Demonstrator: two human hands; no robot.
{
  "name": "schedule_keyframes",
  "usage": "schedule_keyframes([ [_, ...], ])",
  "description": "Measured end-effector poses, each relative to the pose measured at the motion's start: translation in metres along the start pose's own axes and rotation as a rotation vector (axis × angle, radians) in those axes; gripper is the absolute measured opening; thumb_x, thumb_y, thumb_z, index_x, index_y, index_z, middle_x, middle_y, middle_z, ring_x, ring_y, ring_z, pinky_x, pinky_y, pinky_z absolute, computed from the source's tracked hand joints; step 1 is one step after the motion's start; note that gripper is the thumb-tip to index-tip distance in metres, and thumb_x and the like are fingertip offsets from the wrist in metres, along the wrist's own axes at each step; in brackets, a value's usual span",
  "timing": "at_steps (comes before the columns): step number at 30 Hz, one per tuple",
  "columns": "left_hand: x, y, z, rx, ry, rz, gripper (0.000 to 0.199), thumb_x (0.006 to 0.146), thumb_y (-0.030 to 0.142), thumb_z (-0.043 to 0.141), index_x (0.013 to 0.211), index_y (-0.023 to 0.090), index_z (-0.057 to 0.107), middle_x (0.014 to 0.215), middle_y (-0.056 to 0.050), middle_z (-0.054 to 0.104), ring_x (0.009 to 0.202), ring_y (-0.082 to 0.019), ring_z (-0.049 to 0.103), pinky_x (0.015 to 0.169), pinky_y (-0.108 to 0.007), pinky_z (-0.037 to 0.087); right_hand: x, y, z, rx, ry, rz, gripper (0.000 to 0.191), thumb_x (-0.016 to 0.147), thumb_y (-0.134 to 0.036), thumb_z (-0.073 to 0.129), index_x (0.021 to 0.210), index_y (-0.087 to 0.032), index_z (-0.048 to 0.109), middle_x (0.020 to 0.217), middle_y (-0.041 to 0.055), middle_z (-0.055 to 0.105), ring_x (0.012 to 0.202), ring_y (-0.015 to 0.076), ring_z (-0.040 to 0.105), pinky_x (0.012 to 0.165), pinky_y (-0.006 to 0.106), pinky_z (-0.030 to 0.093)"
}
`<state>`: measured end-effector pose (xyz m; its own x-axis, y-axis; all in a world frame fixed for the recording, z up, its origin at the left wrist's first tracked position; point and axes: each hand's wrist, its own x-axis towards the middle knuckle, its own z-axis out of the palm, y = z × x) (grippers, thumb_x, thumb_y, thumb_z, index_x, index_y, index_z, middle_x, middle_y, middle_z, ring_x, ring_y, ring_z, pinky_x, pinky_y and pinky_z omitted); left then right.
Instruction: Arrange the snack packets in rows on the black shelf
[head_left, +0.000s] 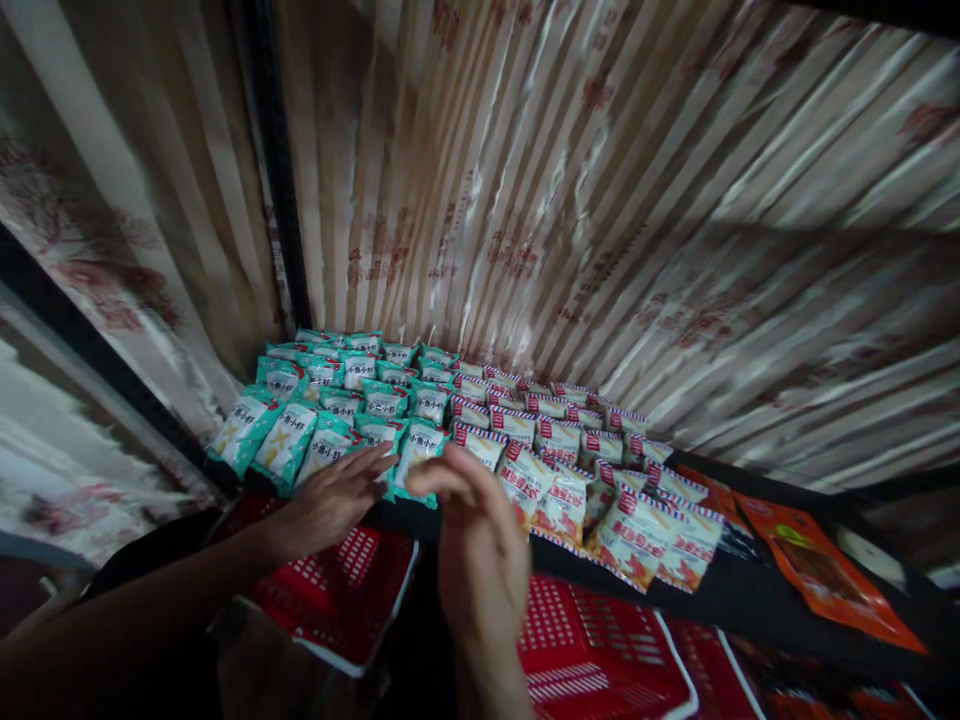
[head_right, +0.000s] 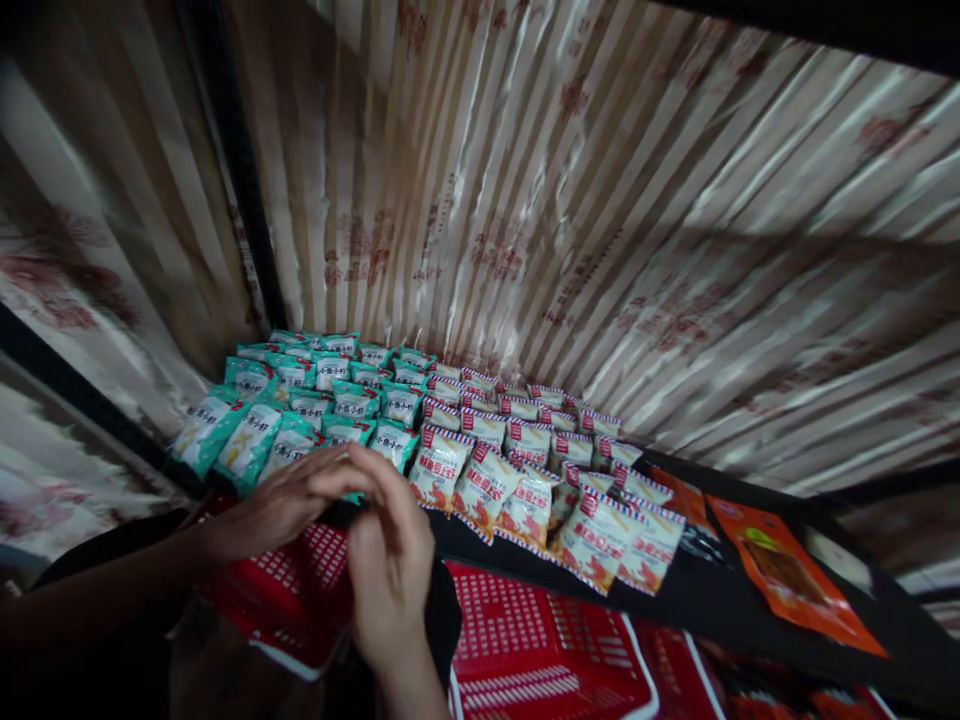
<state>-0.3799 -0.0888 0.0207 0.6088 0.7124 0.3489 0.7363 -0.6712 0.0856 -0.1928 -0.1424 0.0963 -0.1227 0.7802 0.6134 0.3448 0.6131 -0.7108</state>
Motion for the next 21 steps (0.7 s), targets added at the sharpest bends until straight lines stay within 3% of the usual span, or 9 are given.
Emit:
schedule_keyframes([
  [4, -0.031, 0.025, 0.022, 0.062, 0.034, -0.085, 0.046, 0.082, 0.009, 0.043, 0.126, 0.021, 0.05, 0.144, -0.011, 0.038, 0.14, -0.028, 0.019, 0.107, -0.05, 0.036, 0.008, 0.078, 0.045, -0.115, -0.002, 0.209, 0.032, 0.091, -0.029, 0.043, 0.114, -0.018, 0.062, 0.104, 0.0119, 0.068, 0.095, 0.0222, 0.064, 0.083, 0.039, 0.054],
  [7, -0.052, 0.034, 0.038, 0.078, 0.095, -0.146, 0.051, 0.081, 0.009, 0.041, 0.13, 0.019, 0.045, 0.144, -0.015, 0.038, 0.14, -0.031, 0.016, 0.104, -0.054, 0.038, -0.016, 0.114, 0.062, -0.247, -0.048, 0.18, 0.033, 0.088, -0.025, 0.045, 0.113, -0.014, 0.063, 0.114, 0.0171, 0.064, 0.109, 0.0257, 0.059, 0.092, 0.044, 0.05],
  [10, -0.066, 0.036, 0.05, 0.088, 0.175, -0.211, 0.057, 0.08, 0.007, 0.04, 0.136, 0.019, 0.038, 0.145, -0.017, 0.034, 0.14, -0.031, 0.013, 0.104, -0.055, 0.037, -0.036, 0.123, 0.068, -0.266, -0.093, 0.146, 0.034, 0.089, -0.021, 0.041, 0.115, -0.014, 0.062, 0.118, 0.0161, 0.062, 0.112, 0.0234, 0.058, 0.094, 0.041, 0.049],
  [14, -0.071, 0.035, 0.06, 0.111, 0.219, -0.311, 0.063, 0.081, 0.01, 0.042, 0.141, 0.021, 0.03, 0.148, -0.015, 0.031, 0.14, -0.03, 0.013, 0.106, -0.055, 0.035, -0.041, 0.118, 0.074, -0.293, -0.119, 0.123, 0.035, 0.088, -0.017, 0.042, 0.117, -0.015, 0.062, 0.117, 0.0156, 0.062, 0.111, 0.0228, 0.058, 0.094, 0.04, 0.049],
  [21, -0.065, 0.033, 0.071, 0.231, 0.224, -0.355, 0.049, 0.083, 0.015, 0.043, 0.132, 0.012, 0.046, 0.146, -0.017, 0.033, 0.14, -0.031, 0.013, 0.106, -0.052, 0.034, -0.046, 0.12, 0.078, -0.283, -0.201, 0.127, 0.04, 0.085, -0.015, 0.043, 0.122, -0.013, 0.059, 0.12, 0.0165, 0.061, 0.116, 0.0234, 0.054, 0.098, 0.042, 0.046],
])
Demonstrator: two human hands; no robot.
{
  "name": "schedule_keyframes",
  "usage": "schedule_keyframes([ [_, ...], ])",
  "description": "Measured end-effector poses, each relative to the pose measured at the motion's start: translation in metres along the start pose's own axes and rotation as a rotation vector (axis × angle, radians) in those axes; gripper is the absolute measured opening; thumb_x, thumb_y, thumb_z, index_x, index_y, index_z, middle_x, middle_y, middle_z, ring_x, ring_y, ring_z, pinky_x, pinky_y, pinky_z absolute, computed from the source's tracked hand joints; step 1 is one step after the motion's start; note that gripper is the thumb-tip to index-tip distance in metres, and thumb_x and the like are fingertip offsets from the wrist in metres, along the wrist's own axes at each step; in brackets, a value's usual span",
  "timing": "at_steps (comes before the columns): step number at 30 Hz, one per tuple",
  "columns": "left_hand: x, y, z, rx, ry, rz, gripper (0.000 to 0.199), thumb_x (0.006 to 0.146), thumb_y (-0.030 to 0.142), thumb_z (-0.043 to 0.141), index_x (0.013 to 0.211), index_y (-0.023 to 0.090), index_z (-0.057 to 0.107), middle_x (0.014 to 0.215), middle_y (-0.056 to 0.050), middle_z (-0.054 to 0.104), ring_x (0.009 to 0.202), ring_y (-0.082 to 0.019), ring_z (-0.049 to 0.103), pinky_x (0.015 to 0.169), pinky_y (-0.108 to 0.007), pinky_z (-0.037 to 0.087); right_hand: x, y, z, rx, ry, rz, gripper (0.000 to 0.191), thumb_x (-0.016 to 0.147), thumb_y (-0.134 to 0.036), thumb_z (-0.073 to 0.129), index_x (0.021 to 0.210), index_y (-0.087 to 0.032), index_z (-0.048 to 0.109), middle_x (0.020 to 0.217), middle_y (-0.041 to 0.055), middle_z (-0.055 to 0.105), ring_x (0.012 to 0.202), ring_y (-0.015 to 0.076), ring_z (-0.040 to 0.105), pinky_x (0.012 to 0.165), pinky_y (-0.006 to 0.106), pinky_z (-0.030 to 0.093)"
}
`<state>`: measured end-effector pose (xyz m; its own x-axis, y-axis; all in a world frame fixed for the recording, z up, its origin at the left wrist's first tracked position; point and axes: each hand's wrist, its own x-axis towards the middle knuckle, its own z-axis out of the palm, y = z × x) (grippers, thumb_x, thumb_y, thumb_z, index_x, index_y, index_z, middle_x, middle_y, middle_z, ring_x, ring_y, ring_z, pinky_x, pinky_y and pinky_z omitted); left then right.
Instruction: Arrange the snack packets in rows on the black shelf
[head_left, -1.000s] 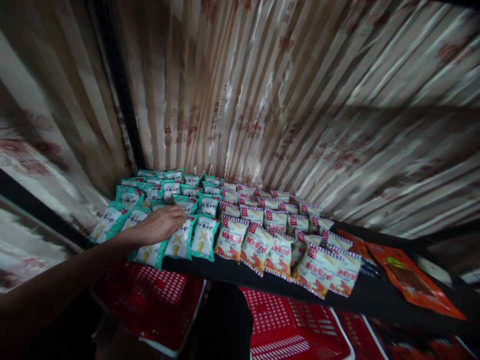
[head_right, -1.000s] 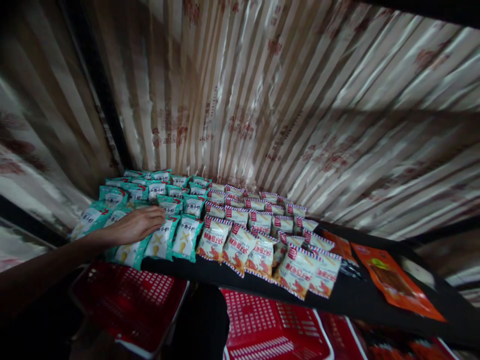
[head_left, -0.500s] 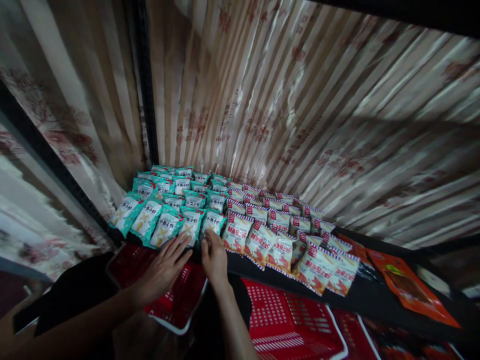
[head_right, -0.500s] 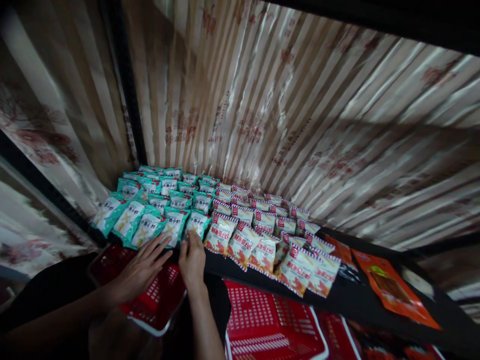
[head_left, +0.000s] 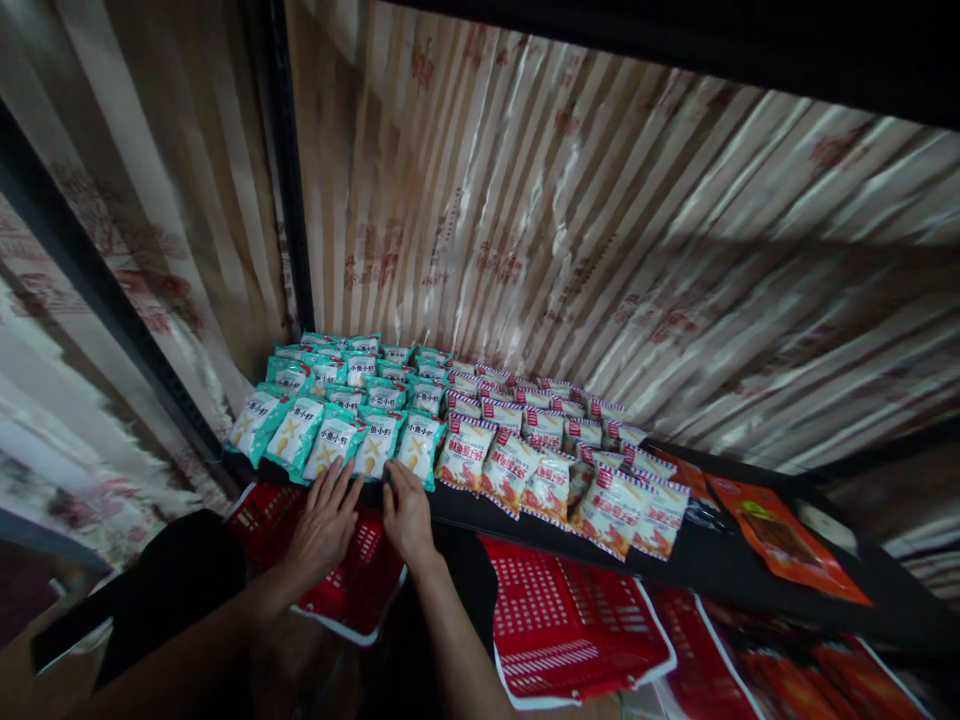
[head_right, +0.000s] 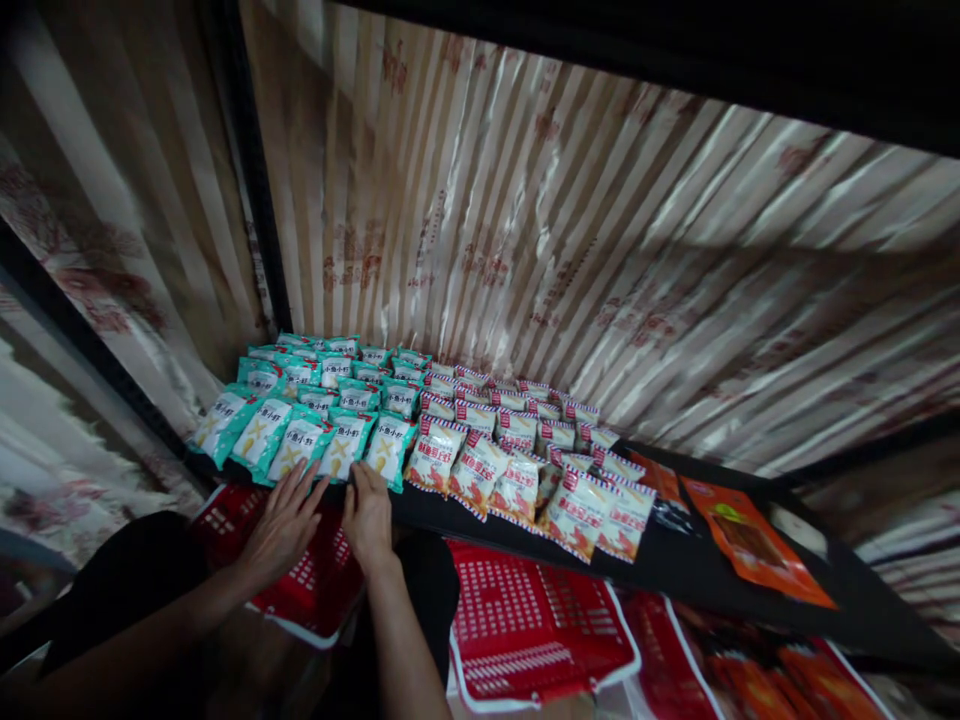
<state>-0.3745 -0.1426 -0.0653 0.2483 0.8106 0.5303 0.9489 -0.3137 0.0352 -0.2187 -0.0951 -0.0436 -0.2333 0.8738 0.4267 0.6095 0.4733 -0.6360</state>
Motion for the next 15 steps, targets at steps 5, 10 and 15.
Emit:
schedule_keyframes([
  [5, 0.0, 0.001, 0.003, -0.024, -0.019, 0.002, 0.048, 0.083, 0.014, 0.043, 0.131, 0.008, 0.047, 0.146, -0.018, 0.032, 0.141, -0.032, 0.01, 0.108, -0.053, 0.029, -0.004, 0.006, -0.001, 0.005, -0.05, -0.022, 0.04, 0.086, -0.015, 0.041, 0.122, -0.011, 0.058, 0.125, 0.0158, 0.058, 0.12, 0.0225, 0.051, 0.102, 0.041, 0.043],
  [10, 0.001, 0.005, -0.002, -0.085, -0.054, -0.059, 0.047, 0.084, 0.016, 0.044, 0.131, 0.011, 0.048, 0.147, -0.015, 0.032, 0.141, -0.03, 0.011, 0.111, -0.052, 0.025, -0.006, 0.01, 0.0, 0.022, -0.048, -0.022, 0.039, 0.086, -0.017, 0.041, 0.121, -0.012, 0.059, 0.123, 0.0154, 0.059, 0.119, 0.0221, 0.052, 0.102, 0.042, 0.042],
  [15, 0.004, 0.009, -0.003, -0.081, -0.073, -0.096, 0.045, 0.083, 0.016, 0.046, 0.128, 0.01, 0.05, 0.148, -0.013, 0.032, 0.141, -0.028, 0.01, 0.113, -0.049, 0.023, -0.008, 0.013, 0.002, 0.039, -0.058, -0.028, 0.038, 0.088, -0.019, 0.04, 0.121, -0.012, 0.059, 0.126, 0.0151, 0.057, 0.121, 0.0218, 0.05, 0.103, 0.041, 0.041],
])
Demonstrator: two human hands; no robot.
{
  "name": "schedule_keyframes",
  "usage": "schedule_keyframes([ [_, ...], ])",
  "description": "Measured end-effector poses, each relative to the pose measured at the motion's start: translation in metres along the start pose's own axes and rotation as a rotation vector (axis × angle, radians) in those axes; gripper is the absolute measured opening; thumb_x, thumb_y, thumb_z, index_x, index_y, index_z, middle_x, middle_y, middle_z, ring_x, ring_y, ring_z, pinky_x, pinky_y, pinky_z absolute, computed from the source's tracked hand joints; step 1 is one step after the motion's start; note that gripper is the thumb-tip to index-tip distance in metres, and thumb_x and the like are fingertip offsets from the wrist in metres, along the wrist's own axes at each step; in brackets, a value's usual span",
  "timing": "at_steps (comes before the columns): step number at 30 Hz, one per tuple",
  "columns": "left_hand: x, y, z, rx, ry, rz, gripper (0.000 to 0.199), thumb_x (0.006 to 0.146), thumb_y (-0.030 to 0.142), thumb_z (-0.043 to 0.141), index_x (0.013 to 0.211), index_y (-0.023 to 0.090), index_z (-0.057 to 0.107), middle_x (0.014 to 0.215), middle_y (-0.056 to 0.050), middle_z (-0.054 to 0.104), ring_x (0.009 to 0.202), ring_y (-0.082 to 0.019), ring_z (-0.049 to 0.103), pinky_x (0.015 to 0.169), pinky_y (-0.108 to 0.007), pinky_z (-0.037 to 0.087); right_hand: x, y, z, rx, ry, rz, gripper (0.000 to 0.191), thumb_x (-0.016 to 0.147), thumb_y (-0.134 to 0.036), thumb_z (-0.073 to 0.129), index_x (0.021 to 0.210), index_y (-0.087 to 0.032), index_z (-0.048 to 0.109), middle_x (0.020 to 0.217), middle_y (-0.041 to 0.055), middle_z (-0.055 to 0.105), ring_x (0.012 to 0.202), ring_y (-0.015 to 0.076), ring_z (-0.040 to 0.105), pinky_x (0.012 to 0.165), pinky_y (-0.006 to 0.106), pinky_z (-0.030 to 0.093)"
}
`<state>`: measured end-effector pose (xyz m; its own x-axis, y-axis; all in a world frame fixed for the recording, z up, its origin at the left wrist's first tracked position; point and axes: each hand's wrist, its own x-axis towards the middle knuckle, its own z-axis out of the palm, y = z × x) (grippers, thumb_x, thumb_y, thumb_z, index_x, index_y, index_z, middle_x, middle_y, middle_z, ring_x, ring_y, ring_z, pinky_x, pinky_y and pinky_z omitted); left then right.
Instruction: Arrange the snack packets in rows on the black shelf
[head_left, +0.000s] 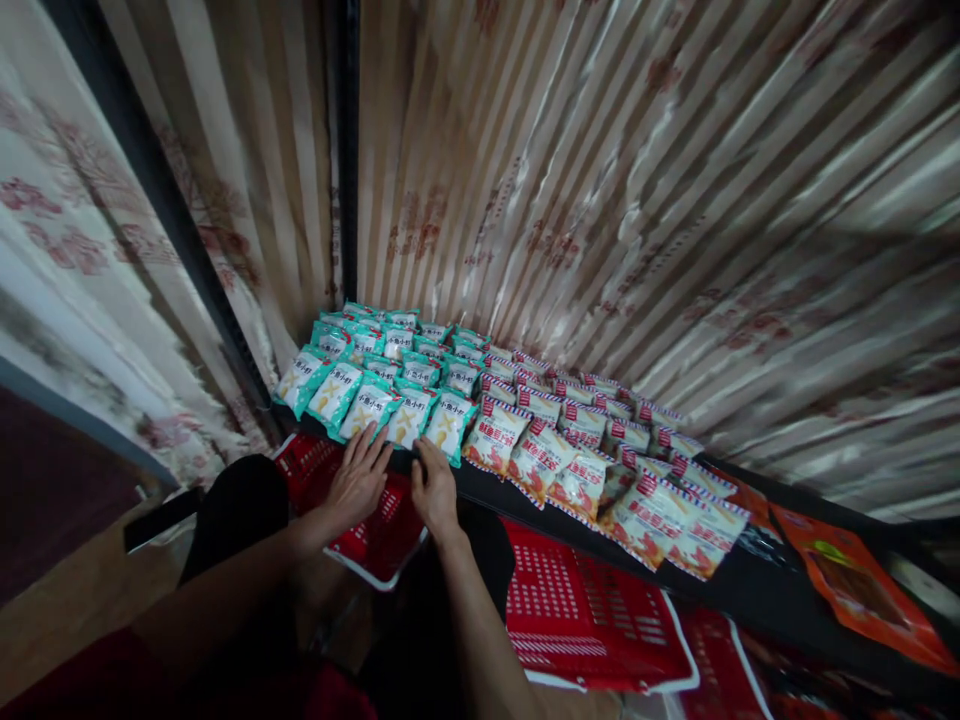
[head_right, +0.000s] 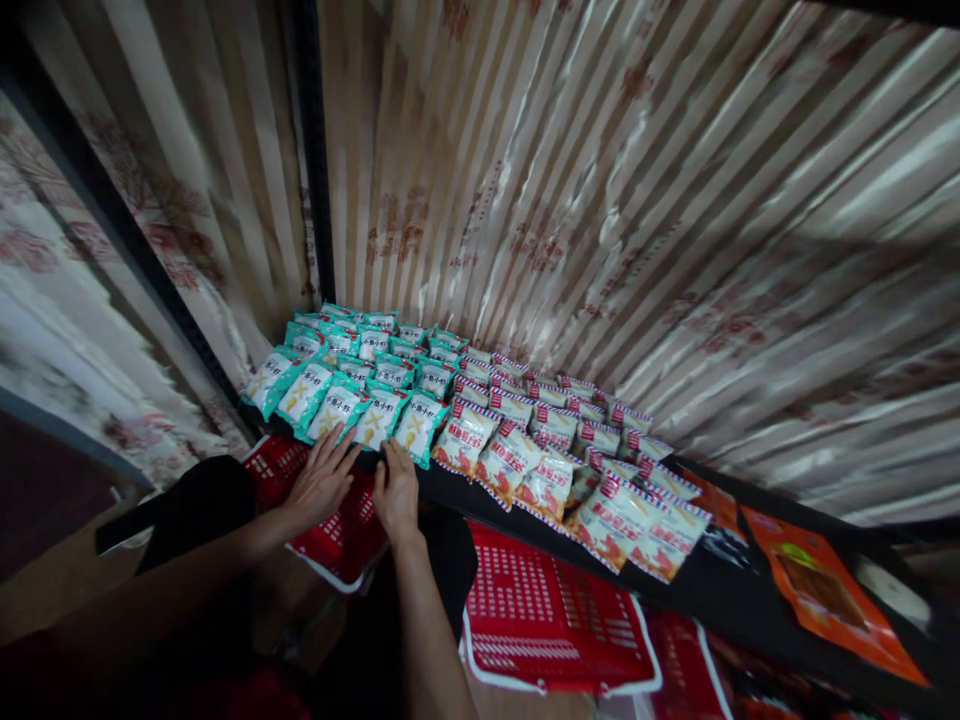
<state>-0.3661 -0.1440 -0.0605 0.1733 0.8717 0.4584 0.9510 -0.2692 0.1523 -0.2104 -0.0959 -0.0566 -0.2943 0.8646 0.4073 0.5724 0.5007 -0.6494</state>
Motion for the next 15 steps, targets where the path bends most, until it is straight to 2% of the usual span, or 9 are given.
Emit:
schedule_keyframes([
  [15, 0.0016, 0.0055, 0.0036, 0.076, -0.067, -0.056, 0.046, 0.082, 0.02, 0.048, 0.126, 0.01, 0.051, 0.149, -0.012, 0.029, 0.142, -0.029, 0.004, 0.114, -0.051, 0.017, -0.0002, 0.0039, 0.0019, 0.066, -0.007, -0.037, 0.038, 0.089, -0.023, 0.039, 0.118, -0.01, 0.06, 0.125, 0.0169, 0.058, 0.12, 0.0226, 0.051, 0.102, 0.042, 0.041],
])
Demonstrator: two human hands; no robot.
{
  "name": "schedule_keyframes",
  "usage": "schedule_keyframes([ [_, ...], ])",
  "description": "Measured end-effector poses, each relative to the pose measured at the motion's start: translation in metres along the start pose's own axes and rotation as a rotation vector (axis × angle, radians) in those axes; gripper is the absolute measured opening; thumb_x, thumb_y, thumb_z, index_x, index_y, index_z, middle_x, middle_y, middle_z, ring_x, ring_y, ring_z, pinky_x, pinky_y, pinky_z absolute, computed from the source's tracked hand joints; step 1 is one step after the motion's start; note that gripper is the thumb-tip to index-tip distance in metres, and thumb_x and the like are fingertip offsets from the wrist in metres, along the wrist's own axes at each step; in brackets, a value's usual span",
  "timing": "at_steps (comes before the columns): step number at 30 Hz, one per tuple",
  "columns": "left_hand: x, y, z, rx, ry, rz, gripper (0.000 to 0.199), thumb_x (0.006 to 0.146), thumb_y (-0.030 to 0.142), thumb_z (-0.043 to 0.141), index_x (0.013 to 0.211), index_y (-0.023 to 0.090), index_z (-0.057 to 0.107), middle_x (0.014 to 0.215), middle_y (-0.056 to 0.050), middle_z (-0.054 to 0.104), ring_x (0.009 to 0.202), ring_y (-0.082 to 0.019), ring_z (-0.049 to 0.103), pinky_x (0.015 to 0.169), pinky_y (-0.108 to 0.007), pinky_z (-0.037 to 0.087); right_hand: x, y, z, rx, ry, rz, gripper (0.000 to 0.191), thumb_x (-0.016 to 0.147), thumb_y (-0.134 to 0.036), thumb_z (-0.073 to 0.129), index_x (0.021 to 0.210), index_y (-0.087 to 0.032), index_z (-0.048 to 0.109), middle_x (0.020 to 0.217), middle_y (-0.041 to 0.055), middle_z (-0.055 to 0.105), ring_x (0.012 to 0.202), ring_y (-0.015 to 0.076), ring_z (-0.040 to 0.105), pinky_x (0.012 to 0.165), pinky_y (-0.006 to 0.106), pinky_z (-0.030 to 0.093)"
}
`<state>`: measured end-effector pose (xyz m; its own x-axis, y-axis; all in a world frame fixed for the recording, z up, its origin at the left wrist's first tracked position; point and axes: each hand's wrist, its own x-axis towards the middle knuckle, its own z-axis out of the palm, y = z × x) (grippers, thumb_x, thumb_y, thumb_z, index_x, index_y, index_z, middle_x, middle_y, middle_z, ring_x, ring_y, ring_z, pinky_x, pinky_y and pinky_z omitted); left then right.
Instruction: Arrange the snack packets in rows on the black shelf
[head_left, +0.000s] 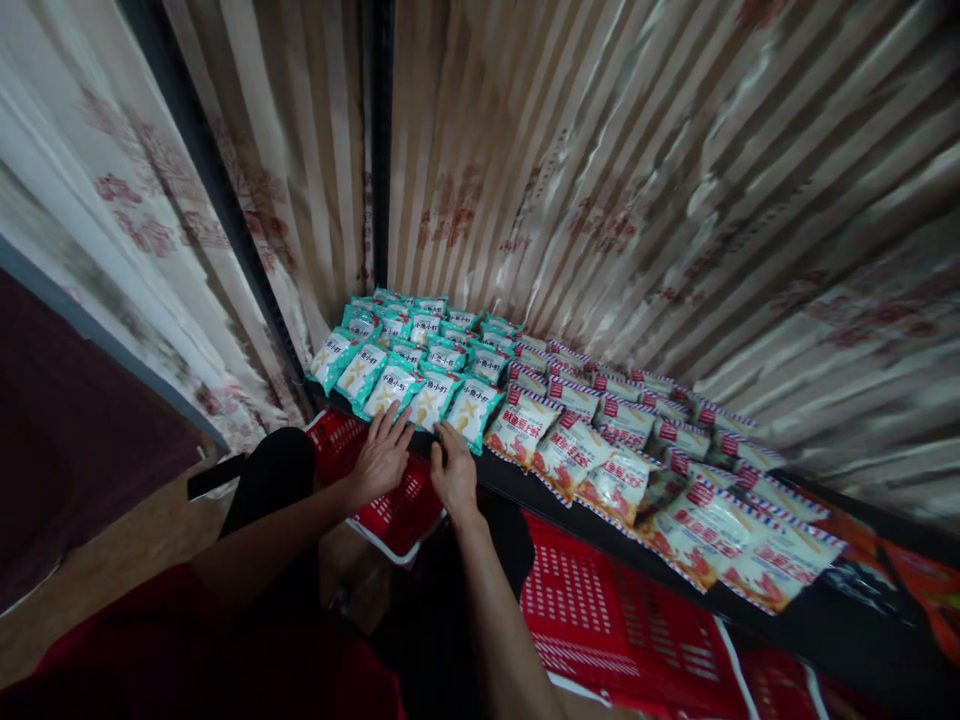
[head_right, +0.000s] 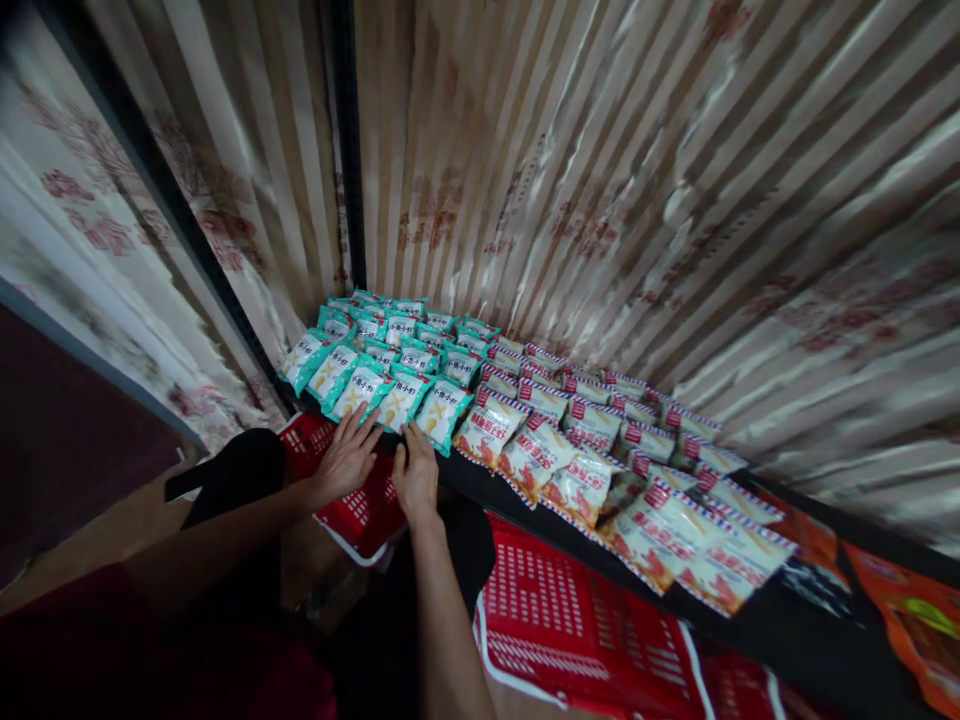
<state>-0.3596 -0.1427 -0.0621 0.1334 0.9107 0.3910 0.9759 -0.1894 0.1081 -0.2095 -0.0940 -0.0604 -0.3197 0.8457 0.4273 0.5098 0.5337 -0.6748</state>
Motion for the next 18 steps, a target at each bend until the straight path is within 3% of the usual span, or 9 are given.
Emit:
schedule_keyframes([
  [11, 0.001, 0.003, -0.003, -0.029, 0.031, -0.001, 0.04, 0.084, 0.019, 0.045, 0.121, 0.012, 0.056, 0.149, -0.013, 0.028, 0.142, -0.029, 0.004, 0.113, -0.051, 0.019, -0.001, -0.008, -0.007, -0.003, 0.0, 0.018, 0.039, 0.086, -0.02, 0.043, 0.12, -0.014, 0.059, 0.128, 0.0137, 0.057, 0.121, 0.022, 0.05, 0.103, 0.04, 0.041],
  [18, 0.002, 0.003, -0.004, -0.053, 0.134, -0.056, 0.041, 0.084, 0.017, 0.043, 0.123, 0.012, 0.053, 0.15, -0.014, 0.026, 0.141, -0.029, 0.007, 0.111, -0.053, 0.022, 0.006, -0.011, -0.006, -0.051, -0.005, 0.031, 0.039, 0.086, -0.019, 0.042, 0.12, -0.01, 0.059, 0.133, 0.0175, 0.051, 0.125, 0.0237, 0.046, 0.104, 0.041, 0.04],
])
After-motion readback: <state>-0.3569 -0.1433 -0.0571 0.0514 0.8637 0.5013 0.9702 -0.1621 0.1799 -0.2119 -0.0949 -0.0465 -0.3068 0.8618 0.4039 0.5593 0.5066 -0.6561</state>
